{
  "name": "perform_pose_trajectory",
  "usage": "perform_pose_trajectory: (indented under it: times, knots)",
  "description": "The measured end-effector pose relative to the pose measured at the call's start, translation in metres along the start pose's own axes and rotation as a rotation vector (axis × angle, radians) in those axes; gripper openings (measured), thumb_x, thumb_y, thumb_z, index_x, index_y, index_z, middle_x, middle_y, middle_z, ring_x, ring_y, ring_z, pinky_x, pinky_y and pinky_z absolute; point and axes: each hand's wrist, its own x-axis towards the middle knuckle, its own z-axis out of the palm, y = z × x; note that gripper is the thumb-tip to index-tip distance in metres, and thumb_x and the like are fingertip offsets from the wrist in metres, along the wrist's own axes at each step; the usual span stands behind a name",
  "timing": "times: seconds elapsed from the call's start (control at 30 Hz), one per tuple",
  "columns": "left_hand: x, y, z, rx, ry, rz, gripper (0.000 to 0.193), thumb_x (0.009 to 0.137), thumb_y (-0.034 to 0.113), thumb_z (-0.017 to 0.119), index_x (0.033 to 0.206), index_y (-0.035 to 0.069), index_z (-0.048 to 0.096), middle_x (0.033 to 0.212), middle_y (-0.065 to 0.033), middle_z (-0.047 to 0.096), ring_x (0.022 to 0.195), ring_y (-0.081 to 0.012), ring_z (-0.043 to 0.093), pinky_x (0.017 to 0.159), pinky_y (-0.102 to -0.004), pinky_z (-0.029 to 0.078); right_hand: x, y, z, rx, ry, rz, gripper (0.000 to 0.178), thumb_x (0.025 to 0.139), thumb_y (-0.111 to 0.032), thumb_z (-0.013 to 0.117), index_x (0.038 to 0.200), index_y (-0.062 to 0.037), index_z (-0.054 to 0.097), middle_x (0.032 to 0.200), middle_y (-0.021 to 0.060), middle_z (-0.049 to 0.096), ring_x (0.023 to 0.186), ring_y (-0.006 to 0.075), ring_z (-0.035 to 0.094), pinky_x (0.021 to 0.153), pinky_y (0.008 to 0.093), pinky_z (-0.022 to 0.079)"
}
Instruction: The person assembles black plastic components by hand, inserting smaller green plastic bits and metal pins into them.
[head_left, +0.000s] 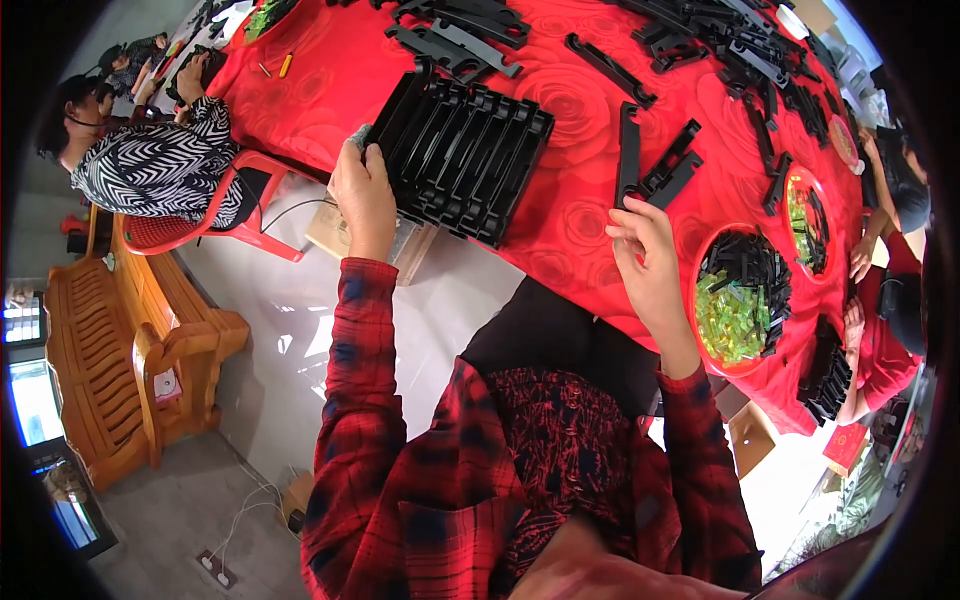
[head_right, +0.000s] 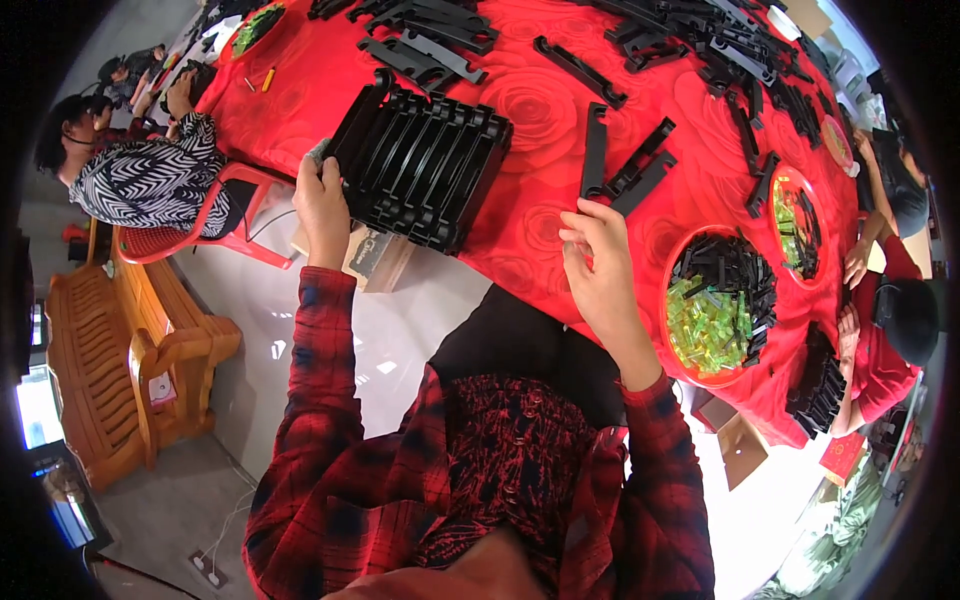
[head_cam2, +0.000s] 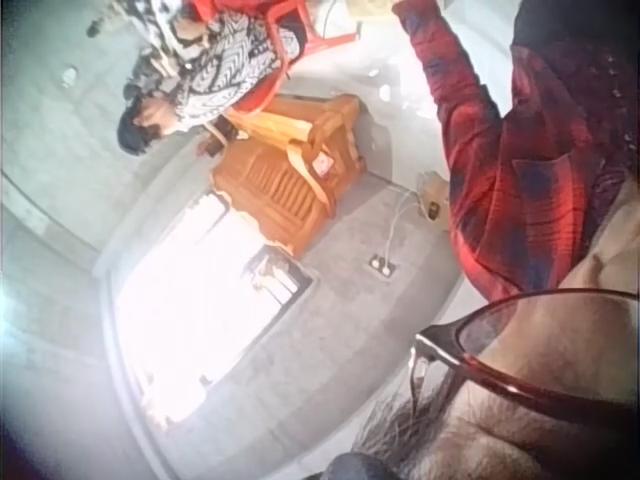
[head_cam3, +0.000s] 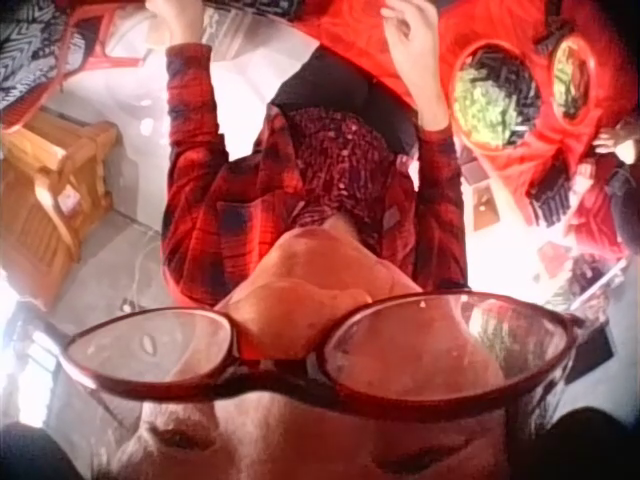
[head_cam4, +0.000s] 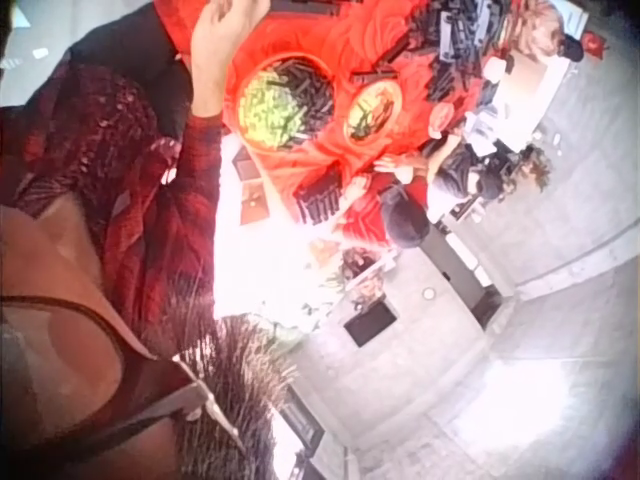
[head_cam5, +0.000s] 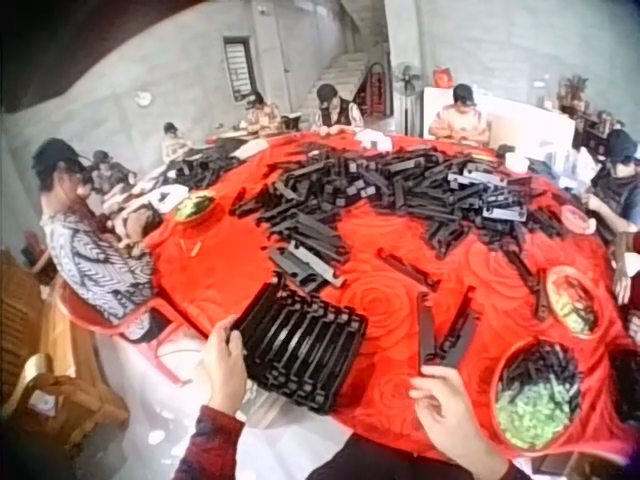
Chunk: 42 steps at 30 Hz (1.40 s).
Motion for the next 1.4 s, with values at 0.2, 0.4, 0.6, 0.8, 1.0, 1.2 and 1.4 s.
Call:
perform_pose_trajectory:
  times: [0.2,0.4,0.6,0.8,1.0,1.2,1.4]
  knots:
    - [-0.002,-0.011,0.003,0.007,-0.019,0.062,0.020,0.095,0.009,0.056,0.108,-0.006,0.061,0.086,-0.0216,0.063,0.079,-0.0347,0.060,0.076,-0.0412,0.047,-0.008,0.009,-0.005,0.012,0.026,0.024,0.030,0.091,0.010,0.053,0.119,0.0000,0.059,0.132,0.0121,0.047,0.102,0.0182,0.065,0.089,0.0291,0.050]
    - [-0.004,-0.026,0.005,0.012,-0.007,0.119,0.019,0.097,0.011,0.058,0.109,-0.003,0.059,0.084,-0.0148,0.061,0.077,-0.0228,0.057,0.074,-0.0340,0.047,-0.011,0.016,-0.004,0.019,0.026,0.032,0.028,0.093,0.009,0.052,0.118,0.0007,0.059,0.131,0.0127,0.048,0.100,0.0198,0.067,0.088,0.0297,0.052]
    - [-0.004,-0.030,0.001,0.158,-0.066,0.080,0.020,0.091,0.008,0.062,0.107,-0.005,0.062,0.093,-0.0224,0.066,0.085,-0.0375,0.063,0.079,-0.0414,0.049,-0.013,0.014,-0.005,0.030,0.016,0.084,0.024,0.095,0.006,0.052,0.118,0.0028,0.060,0.131,0.0115,0.051,0.103,0.0203,0.067,0.090,0.0299,0.051]
    - [-0.004,-0.038,0.001,0.015,-0.036,0.145,0.025,0.090,0.008,0.066,0.112,-0.003,0.064,0.092,-0.0175,0.067,0.083,-0.0286,0.065,0.079,-0.0370,0.051,-0.016,0.025,-0.001,0.027,0.021,0.041,0.027,0.093,0.011,0.050,0.117,0.0028,0.060,0.125,0.0126,0.052,0.097,0.0214,0.069,0.086,0.0286,0.054]
    - [-0.006,-0.027,-0.003,0.058,-0.073,0.136,0.041,0.093,0.012,0.066,0.128,-0.007,0.055,0.109,-0.0186,0.063,0.100,-0.0250,0.058,0.091,-0.0359,0.047,-0.023,0.030,0.001,0.098,0.096,0.049,0.024,0.090,0.011,0.050,0.110,0.0031,0.060,0.118,0.0153,0.053,0.091,0.0240,0.070,0.079,0.0307,0.055]
    - [-0.018,0.012,-0.011,0.280,0.188,0.471,0.046,0.091,0.008,0.068,0.128,-0.010,0.050,0.117,-0.0258,0.058,0.111,-0.0376,0.058,0.095,-0.0413,0.046,-0.039,0.056,-0.004,0.058,0.101,0.031,0.022,0.090,0.010,0.051,0.108,0.0012,0.061,0.109,0.0148,0.058,0.087,0.0260,0.069,0.078,0.0331,0.055]
    - [-0.086,0.082,0.012,-0.170,-0.158,0.506,0.041,0.091,0.001,0.065,0.129,-0.005,0.052,0.112,-0.0181,0.062,0.098,-0.0242,0.061,0.085,-0.0348,0.050,-0.053,0.069,-0.004,0.013,0.035,0.158,0.025,0.086,0.011,0.051,0.105,0.0011,0.064,0.099,0.0152,0.061,0.086,0.0257,0.068,0.078,0.0328,0.054]
